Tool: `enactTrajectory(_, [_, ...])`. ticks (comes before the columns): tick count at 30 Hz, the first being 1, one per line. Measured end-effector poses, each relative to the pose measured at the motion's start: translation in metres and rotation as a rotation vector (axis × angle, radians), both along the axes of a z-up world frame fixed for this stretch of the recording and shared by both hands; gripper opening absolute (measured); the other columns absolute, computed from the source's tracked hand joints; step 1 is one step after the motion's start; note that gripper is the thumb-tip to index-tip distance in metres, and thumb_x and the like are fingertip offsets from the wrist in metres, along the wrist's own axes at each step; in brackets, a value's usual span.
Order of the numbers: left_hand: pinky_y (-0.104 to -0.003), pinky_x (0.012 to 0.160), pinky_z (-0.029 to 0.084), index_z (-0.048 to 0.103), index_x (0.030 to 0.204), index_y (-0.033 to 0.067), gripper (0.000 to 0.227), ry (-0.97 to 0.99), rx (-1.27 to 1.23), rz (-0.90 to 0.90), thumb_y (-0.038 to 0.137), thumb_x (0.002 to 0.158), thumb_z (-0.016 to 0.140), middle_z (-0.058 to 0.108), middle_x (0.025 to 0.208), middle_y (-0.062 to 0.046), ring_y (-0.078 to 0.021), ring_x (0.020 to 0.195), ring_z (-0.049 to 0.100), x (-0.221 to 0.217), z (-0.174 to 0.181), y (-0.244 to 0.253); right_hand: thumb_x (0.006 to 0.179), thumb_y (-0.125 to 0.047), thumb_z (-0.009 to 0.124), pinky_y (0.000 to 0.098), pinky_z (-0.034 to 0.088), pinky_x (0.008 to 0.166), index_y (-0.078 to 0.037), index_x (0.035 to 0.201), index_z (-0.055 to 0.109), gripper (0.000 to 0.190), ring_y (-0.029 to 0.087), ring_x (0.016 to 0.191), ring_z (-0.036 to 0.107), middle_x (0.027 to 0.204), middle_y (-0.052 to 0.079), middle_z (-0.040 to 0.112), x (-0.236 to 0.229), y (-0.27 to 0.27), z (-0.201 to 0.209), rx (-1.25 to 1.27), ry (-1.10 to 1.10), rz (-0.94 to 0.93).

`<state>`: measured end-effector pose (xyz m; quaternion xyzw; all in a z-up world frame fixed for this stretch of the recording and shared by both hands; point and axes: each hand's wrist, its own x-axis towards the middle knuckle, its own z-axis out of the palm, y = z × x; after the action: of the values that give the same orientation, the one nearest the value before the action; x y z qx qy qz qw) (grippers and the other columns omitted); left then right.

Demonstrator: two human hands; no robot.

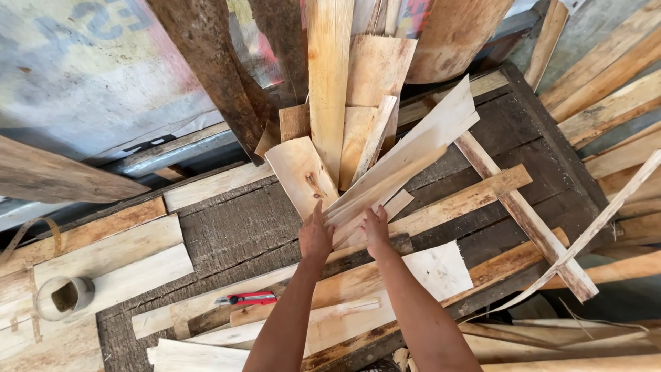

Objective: Assembling and taping together thin sheets of wood veneer on a workbench.

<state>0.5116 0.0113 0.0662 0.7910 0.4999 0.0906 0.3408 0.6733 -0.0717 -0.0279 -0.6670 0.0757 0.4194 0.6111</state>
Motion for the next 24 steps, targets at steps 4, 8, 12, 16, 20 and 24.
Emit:
enactTrajectory(4, [-0.049, 0.091, 0.050, 0.046, 0.149, 0.0125, 0.073, 0.084, 0.088, -0.064, 0.025, 0.086, 0.081, 0.060, 0.118, -0.015, -0.0345, 0.115, 0.058, 0.005, 0.004, 0.013, 0.102, -0.036, 0.059, 0.0396, 0.052, 0.105, -0.019, 0.164, 0.019, 0.075, 0.026, 0.127, 0.054, 0.150, 0.014, 0.045, -0.010, 0.010, 0.020, -0.089, 0.018, 0.052])
enactTrajectory(8, [-0.050, 0.099, 0.046, 0.060, 0.116, 0.0169, 0.042, 0.260, 0.168, -0.149, 0.029, 0.083, 0.081, 0.058, 0.121, -0.012, -0.0321, 0.121, 0.055, 0.007, 0.018, 0.019, 0.102, -0.034, 0.056, 0.0390, 0.054, 0.102, -0.020, 0.163, 0.023, 0.070, 0.025, 0.125, 0.056, 0.153, 0.010, 0.044, -0.013, 0.013, 0.017, -0.149, -0.021, 0.042])
enactTrajectory(12, [-0.052, 0.092, 0.052, 0.056, 0.119, 0.0140, 0.036, 0.073, -0.078, -0.229, 0.026, 0.091, 0.075, 0.072, 0.111, -0.016, -0.0388, 0.107, 0.068, 0.001, -0.018, 0.033, 0.103, -0.030, 0.055, 0.0383, 0.053, 0.100, -0.020, 0.161, 0.026, 0.066, 0.025, 0.123, 0.056, 0.151, 0.011, 0.046, -0.011, 0.012, 0.001, -0.160, -0.033, 0.037])
enactTrajectory(16, [-0.054, 0.086, 0.053, 0.056, 0.117, 0.0162, 0.032, 0.082, -0.173, -0.211, 0.028, 0.093, 0.073, 0.073, 0.101, -0.018, -0.0408, 0.100, 0.070, -0.004, -0.005, 0.042, 0.105, -0.035, 0.053, 0.0388, 0.051, 0.102, -0.019, 0.161, 0.033, 0.062, 0.027, 0.126, 0.056, 0.152, 0.014, 0.047, -0.004, 0.013, -0.015, -0.166, -0.103, -0.039])
enactTrajectory(20, [-0.053, 0.081, 0.053, 0.059, 0.115, 0.0161, 0.032, -0.072, -0.199, -0.178, 0.029, 0.091, 0.075, 0.074, 0.096, -0.018, -0.0405, 0.094, 0.070, -0.021, -0.007, 0.043, 0.105, -0.043, 0.055, 0.0422, 0.043, 0.110, -0.020, 0.164, 0.025, 0.070, 0.030, 0.135, 0.052, 0.155, 0.014, 0.049, -0.009, 0.009, 0.024, -0.236, -0.211, -0.190])
enactTrajectory(24, [-0.052, 0.076, 0.053, 0.058, 0.113, 0.0146, 0.033, -0.132, -0.207, -0.190, 0.028, 0.089, 0.076, 0.072, 0.089, -0.018, -0.0373, 0.085, 0.071, -0.029, -0.006, 0.039, 0.105, -0.040, 0.053, 0.0471, 0.036, 0.112, -0.024, 0.165, 0.013, 0.074, 0.029, 0.143, 0.041, 0.162, 0.010, 0.037, 0.003, 0.004, 0.058, -0.172, -0.061, -0.329])
